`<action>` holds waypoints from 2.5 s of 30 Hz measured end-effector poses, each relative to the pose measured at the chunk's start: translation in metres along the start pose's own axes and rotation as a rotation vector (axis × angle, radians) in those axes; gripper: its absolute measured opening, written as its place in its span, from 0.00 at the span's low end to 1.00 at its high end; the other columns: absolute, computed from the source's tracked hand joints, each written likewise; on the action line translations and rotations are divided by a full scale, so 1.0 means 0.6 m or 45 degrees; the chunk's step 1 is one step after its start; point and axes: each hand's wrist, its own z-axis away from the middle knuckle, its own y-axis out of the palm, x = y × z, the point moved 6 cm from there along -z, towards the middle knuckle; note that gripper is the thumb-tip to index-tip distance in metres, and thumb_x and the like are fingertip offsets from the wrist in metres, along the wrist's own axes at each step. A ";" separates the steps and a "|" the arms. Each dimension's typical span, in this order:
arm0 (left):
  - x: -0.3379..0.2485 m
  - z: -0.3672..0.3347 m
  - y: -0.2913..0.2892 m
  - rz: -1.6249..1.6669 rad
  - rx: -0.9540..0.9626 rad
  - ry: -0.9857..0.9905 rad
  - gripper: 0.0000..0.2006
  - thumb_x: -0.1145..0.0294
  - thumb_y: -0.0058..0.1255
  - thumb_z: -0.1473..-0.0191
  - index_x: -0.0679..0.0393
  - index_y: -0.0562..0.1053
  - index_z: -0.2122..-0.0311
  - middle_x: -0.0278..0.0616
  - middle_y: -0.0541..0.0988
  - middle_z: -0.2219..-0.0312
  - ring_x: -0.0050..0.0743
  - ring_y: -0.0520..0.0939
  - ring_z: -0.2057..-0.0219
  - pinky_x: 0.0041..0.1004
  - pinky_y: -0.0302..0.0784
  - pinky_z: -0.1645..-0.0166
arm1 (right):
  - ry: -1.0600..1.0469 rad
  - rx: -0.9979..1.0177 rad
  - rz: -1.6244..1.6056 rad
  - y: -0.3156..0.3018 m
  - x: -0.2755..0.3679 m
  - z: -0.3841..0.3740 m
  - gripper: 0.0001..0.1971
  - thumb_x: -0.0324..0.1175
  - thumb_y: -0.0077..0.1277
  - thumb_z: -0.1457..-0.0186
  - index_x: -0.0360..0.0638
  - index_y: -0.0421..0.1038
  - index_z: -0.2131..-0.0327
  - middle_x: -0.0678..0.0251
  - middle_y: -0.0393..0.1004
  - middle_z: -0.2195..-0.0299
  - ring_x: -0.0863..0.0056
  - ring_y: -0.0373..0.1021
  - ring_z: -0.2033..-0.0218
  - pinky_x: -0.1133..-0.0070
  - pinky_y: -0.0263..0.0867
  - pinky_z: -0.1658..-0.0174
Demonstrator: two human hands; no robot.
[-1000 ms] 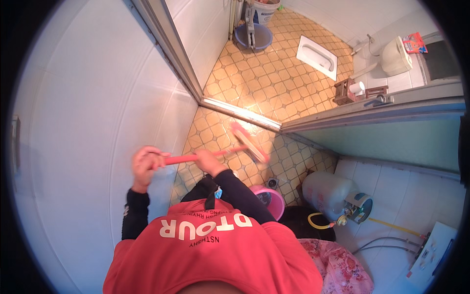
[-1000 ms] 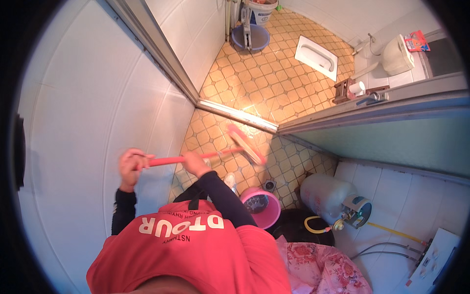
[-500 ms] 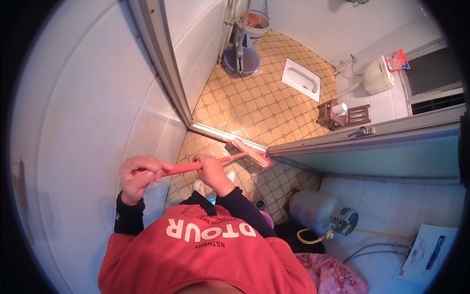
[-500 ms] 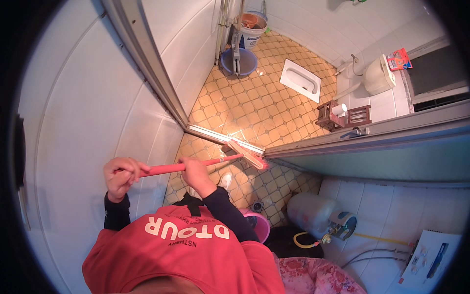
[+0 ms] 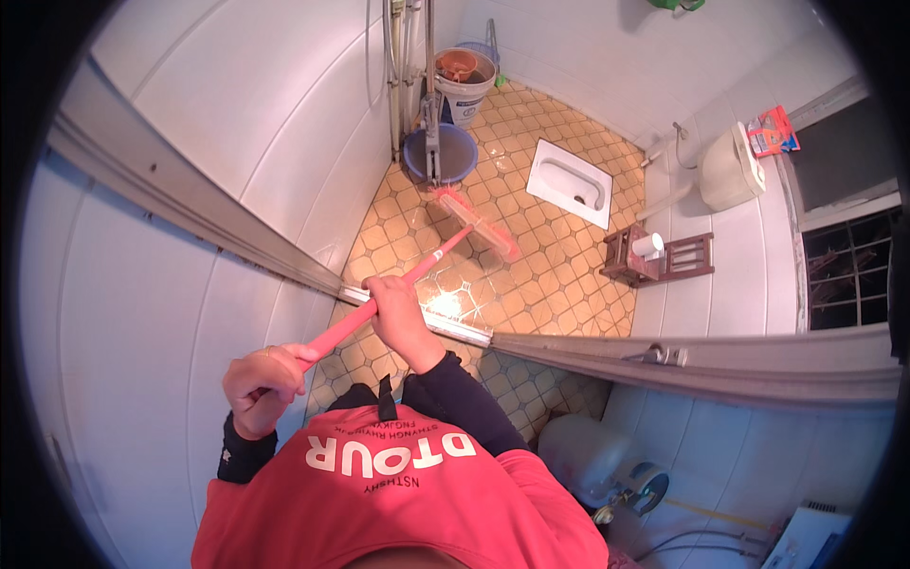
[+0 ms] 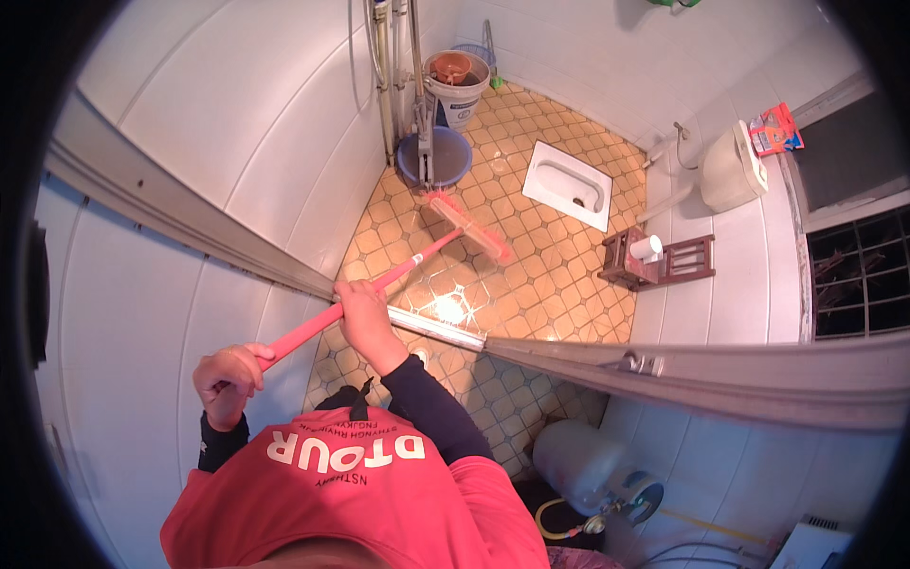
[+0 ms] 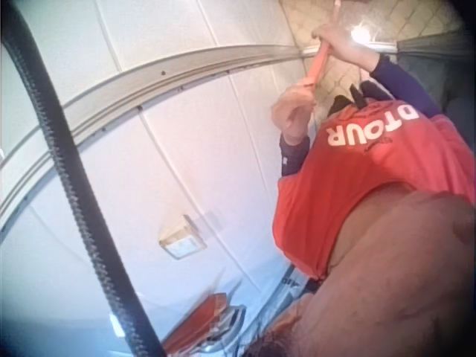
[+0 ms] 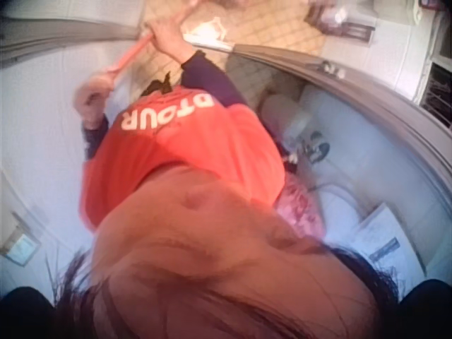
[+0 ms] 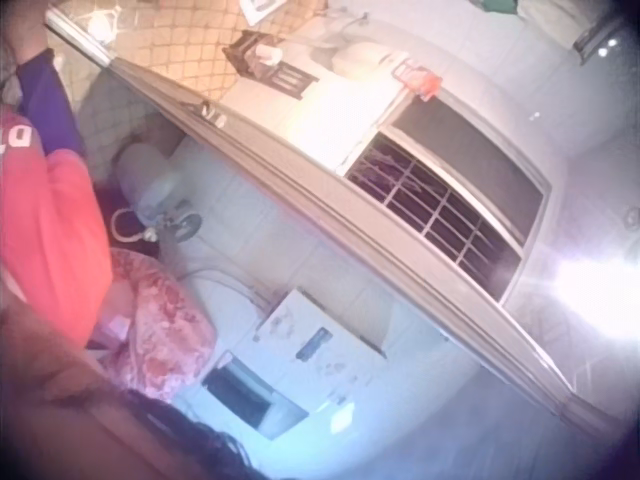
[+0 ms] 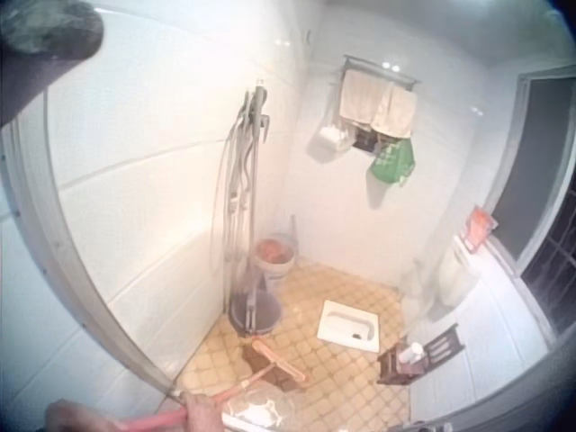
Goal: The person mops the floor in a bathroom and a small adjacent room using a pink squeegee-style mop. They move the mop back and forth across the tiled surfaces, occasionally dipping it into a bucket of water to wet it. The person also briefly moves a small wooden stool to clean underneath it.
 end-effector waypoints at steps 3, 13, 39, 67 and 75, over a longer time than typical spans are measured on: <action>0.056 -0.009 0.005 0.098 -0.230 -0.057 0.03 0.77 0.39 0.53 0.60 0.66 0.75 0.37 0.69 0.85 0.26 0.71 0.79 0.46 0.61 0.52 | -0.115 0.045 0.036 -0.014 -0.042 -0.060 0.09 0.22 0.45 0.63 0.43 0.65 0.73 0.62 0.67 0.74 0.63 0.62 0.65 0.68 0.55 0.60; 0.296 -0.029 0.009 0.272 -0.585 -1.060 0.16 0.73 0.35 0.48 0.63 0.61 0.52 0.40 0.70 0.73 0.26 0.73 0.76 0.24 0.73 0.68 | -0.273 0.521 0.486 0.043 -0.238 -0.250 0.05 0.28 0.41 0.59 0.45 0.69 0.79 0.66 0.69 0.77 0.66 0.64 0.67 0.56 0.51 0.57; 0.579 -0.305 -0.101 0.510 0.175 -2.075 0.12 0.71 0.45 0.55 0.60 0.67 0.62 0.30 0.68 0.80 0.14 0.66 0.84 0.16 0.62 0.81 | -0.113 0.812 0.372 0.132 -0.442 -0.546 0.07 0.30 0.41 0.59 0.53 0.71 0.77 0.72 0.70 0.75 0.74 0.64 0.62 0.52 0.41 0.50; 0.508 -0.533 -0.025 -1.496 0.673 -1.352 0.26 0.65 0.46 0.61 0.45 0.60 0.51 0.45 0.69 0.81 0.44 0.73 0.82 0.39 0.67 0.80 | 1.715 0.208 -2.090 0.127 -0.630 -0.624 0.08 0.33 0.39 0.48 0.43 0.59 0.77 0.69 0.59 0.84 0.76 0.60 0.81 0.71 0.64 0.70; 0.477 -0.538 -0.078 -1.268 0.263 -1.359 0.26 0.78 0.52 0.69 0.53 0.68 0.57 0.47 0.72 0.82 0.46 0.74 0.80 0.35 0.69 0.75 | 1.546 0.300 -1.914 0.153 -0.605 -0.617 0.08 0.33 0.40 0.48 0.38 0.57 0.72 0.63 0.64 0.80 0.67 0.67 0.76 0.71 0.68 0.70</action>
